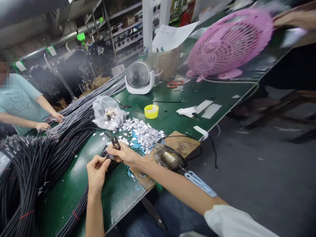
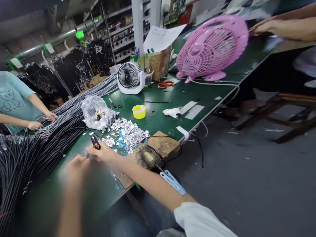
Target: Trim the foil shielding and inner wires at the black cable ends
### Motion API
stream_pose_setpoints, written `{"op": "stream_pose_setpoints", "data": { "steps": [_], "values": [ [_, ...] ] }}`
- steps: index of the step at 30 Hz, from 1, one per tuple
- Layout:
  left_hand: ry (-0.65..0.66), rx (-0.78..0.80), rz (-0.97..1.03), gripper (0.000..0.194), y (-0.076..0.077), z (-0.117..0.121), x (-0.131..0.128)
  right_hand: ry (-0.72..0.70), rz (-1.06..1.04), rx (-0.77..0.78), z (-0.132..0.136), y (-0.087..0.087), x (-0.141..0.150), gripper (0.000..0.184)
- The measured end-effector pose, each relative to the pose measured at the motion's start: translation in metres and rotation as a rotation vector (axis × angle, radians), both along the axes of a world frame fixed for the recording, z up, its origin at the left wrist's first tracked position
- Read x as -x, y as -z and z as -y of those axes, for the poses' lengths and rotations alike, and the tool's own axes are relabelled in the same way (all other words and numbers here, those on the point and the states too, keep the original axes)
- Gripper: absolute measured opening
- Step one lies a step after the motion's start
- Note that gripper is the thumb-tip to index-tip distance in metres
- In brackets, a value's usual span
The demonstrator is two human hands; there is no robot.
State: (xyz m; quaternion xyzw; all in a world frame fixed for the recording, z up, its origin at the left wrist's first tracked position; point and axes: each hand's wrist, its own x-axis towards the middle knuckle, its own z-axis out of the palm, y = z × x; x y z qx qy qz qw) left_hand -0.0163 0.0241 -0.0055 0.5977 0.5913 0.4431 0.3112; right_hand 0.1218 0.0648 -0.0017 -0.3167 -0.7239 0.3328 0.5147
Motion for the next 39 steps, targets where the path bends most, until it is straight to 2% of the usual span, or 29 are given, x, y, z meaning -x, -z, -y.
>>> {"op": "stream_pose_setpoints", "data": {
  "steps": [3, 7, 12, 14, 17, 22, 24, 29, 30, 34, 39],
  "values": [
    [-0.012, -0.092, 0.034, 0.023, -0.007, 0.001, -0.004, 0.032, 0.005, -0.05, 0.0, -0.001, 0.001, 0.042],
    [-0.012, -0.124, 0.051, 0.022, -0.006, 0.003, -0.01, 0.186, -0.007, -0.124, 0.002, -0.003, -0.005, 0.03],
    [-0.034, -0.117, 0.054, 0.026, -0.003, 0.004, -0.009, 0.432, -0.097, -0.1, -0.005, -0.002, -0.018, 0.025],
    [-0.04, -0.126, 0.054, 0.025, -0.004, 0.005, -0.009, 0.457, -0.114, -0.083, -0.008, -0.001, -0.02, 0.019],
    [-0.038, -0.147, 0.045, 0.025, -0.004, 0.005, -0.008, 0.398, -0.108, -0.049, -0.01, -0.001, -0.018, 0.01],
    [-0.027, -0.167, 0.008, 0.03, -0.002, 0.004, -0.006, 0.122, -0.06, 0.04, -0.006, -0.004, -0.015, 0.014],
    [-0.026, -0.172, -0.001, 0.03, -0.002, 0.004, -0.005, 0.057, -0.041, 0.068, -0.003, -0.007, -0.015, 0.015],
    [-0.043, -0.201, 0.016, 0.014, -0.001, 0.005, -0.007, 0.134, 0.005, 0.077, 0.003, -0.012, -0.015, 0.026],
    [-0.054, -0.205, 0.023, 0.014, -0.001, 0.006, -0.009, 0.147, 0.013, 0.078, 0.004, -0.013, -0.014, 0.028],
    [-0.126, -0.24, -0.001, 0.036, -0.004, 0.009, -0.016, 0.152, 0.009, 0.088, 0.007, -0.013, -0.012, 0.029],
    [-0.172, -0.29, -0.067, 0.028, -0.014, 0.013, -0.023, 0.059, -0.043, 0.084, 0.012, -0.01, -0.011, 0.025]
  ]
}}
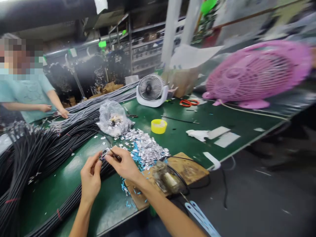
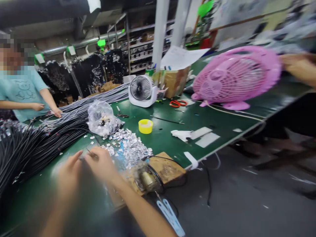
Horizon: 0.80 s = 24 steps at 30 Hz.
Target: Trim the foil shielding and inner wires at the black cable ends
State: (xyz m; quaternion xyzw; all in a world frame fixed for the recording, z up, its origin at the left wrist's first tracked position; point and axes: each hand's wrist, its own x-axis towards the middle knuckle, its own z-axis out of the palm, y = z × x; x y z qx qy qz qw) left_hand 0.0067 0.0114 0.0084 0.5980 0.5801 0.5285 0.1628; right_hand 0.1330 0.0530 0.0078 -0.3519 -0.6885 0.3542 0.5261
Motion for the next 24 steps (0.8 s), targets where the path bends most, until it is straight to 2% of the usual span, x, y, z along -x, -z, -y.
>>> {"op": "stream_pose_setpoints", "data": {
  "steps": [3, 9, 12, 15, 20, 24],
  "values": [
    [-0.031, -0.007, 0.022, 0.024, -0.001, 0.002, 0.001, -0.045, -0.027, -0.006, 0.001, 0.002, 0.0, 0.023],
    [-0.067, -0.06, 0.068, 0.023, 0.002, 0.007, 0.003, 0.004, -0.035, -0.022, 0.005, 0.0, 0.001, 0.021],
    [-0.062, -0.081, 0.061, 0.022, -0.001, 0.007, 0.003, 0.005, -0.027, 0.005, 0.006, -0.002, 0.0, 0.013],
    [-0.078, -0.128, 0.056, 0.018, -0.005, 0.008, 0.003, 0.003, -0.026, 0.031, 0.006, -0.002, -0.001, 0.023],
    [-0.121, -0.206, 0.05, 0.011, -0.006, 0.012, 0.007, -0.079, 0.076, -0.119, 0.007, 0.002, -0.003, 0.021],
    [-0.13, -0.249, 0.046, 0.005, -0.004, 0.015, 0.007, -0.142, 0.121, -0.162, 0.009, 0.004, -0.003, 0.027]
  ]
}}
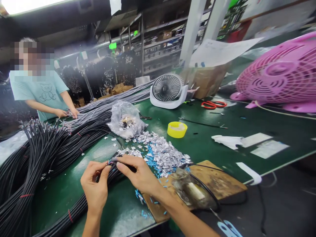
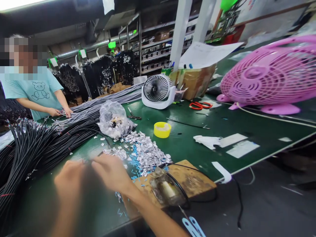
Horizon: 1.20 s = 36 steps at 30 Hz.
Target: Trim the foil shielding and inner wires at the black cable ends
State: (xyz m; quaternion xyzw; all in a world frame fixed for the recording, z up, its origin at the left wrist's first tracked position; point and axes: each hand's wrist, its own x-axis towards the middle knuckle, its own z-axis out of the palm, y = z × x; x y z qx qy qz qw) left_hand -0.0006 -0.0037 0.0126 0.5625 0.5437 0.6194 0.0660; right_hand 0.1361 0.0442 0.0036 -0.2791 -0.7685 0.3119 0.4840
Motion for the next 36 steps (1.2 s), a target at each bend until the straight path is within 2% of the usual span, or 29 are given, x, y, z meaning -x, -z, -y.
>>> {"op": "stream_pose_setpoints", "data": {
  "steps": [6, 14, 19, 25, 30, 33, 36],
  "values": [
    [0.051, -0.01, -0.022, 0.007, 0.0029, 0.0016, 0.0001, -0.022, 0.008, 0.01, 0.0009, -0.0004, -0.0011, 0.034],
    [0.071, -0.011, -0.063, 0.01, 0.0055, 0.0018, -0.0002, -0.012, -0.006, 0.018, 0.0007, 0.0019, -0.002, 0.033],
    [0.041, 0.0, -0.166, 0.011, 0.0058, 0.0021, -0.0011, 0.035, -0.009, 0.022, 0.001, 0.0024, -0.0017, 0.03],
    [-0.064, 0.15, -0.16, 0.006, 0.0026, 0.0015, -0.004, 0.132, 0.001, 0.027, 0.0025, 0.0016, -0.0012, 0.027],
    [-0.006, 0.252, -0.201, 0.026, 0.001, 0.0012, -0.005, 0.156, 0.018, 0.011, 0.0042, 0.0005, -0.0024, 0.025],
    [0.09, 0.317, -0.162, 0.04, 0.0023, 0.0009, -0.0029, 0.159, 0.029, 0.012, 0.0048, 0.0006, -0.0034, 0.024],
    [0.195, 0.392, -0.113, 0.045, 0.004, 0.0005, 0.0002, 0.145, 0.028, 0.027, 0.0051, 0.0002, -0.0041, 0.024]
  ]
}}
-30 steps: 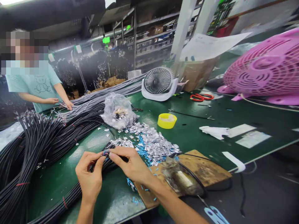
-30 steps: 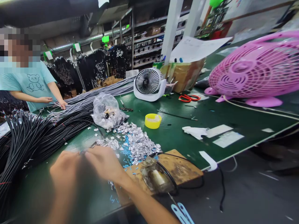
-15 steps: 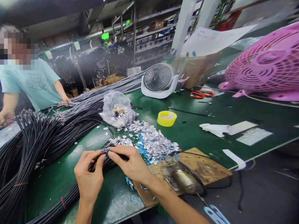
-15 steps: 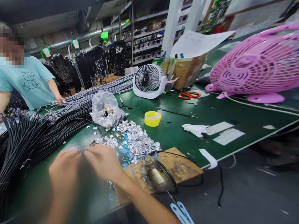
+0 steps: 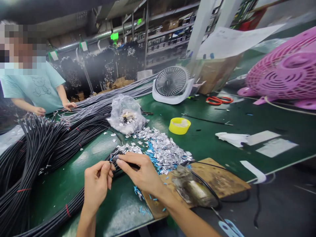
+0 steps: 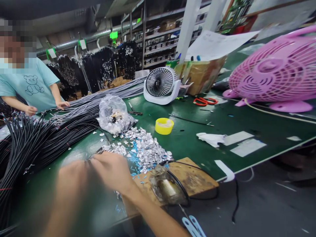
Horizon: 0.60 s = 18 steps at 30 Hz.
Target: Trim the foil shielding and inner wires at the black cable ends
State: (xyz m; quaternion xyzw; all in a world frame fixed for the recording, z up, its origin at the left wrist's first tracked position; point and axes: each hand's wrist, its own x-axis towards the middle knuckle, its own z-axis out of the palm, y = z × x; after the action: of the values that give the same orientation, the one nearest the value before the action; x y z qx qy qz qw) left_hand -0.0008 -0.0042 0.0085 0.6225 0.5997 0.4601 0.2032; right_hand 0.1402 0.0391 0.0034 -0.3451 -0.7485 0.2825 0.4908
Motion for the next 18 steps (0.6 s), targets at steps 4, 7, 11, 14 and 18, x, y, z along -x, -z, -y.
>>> {"op": "stream_pose_setpoints", "data": {
  "steps": [4, 7, 11, 14, 18],
  "values": [
    [0.005, 0.013, 0.018, 0.043, -0.002, 0.0, 0.001, 0.012, -0.059, 0.076, -0.001, -0.004, 0.0, 0.022],
    [-0.032, -0.03, 0.018, 0.032, -0.008, 0.0, -0.001, -0.01, -0.098, 0.158, -0.002, -0.007, 0.001, 0.024],
    [-0.002, -0.071, 0.02, 0.023, -0.011, 0.001, -0.001, -0.072, -0.076, 0.051, -0.004, -0.006, 0.002, 0.031],
    [0.049, -0.067, -0.007, 0.029, -0.009, 0.0, 0.001, -0.098, -0.101, -0.091, -0.004, -0.002, 0.002, 0.022],
    [0.061, -0.067, -0.066, 0.031, -0.005, -0.002, 0.005, -0.088, -0.081, -0.232, -0.006, 0.003, 0.002, 0.01]
  ]
}}
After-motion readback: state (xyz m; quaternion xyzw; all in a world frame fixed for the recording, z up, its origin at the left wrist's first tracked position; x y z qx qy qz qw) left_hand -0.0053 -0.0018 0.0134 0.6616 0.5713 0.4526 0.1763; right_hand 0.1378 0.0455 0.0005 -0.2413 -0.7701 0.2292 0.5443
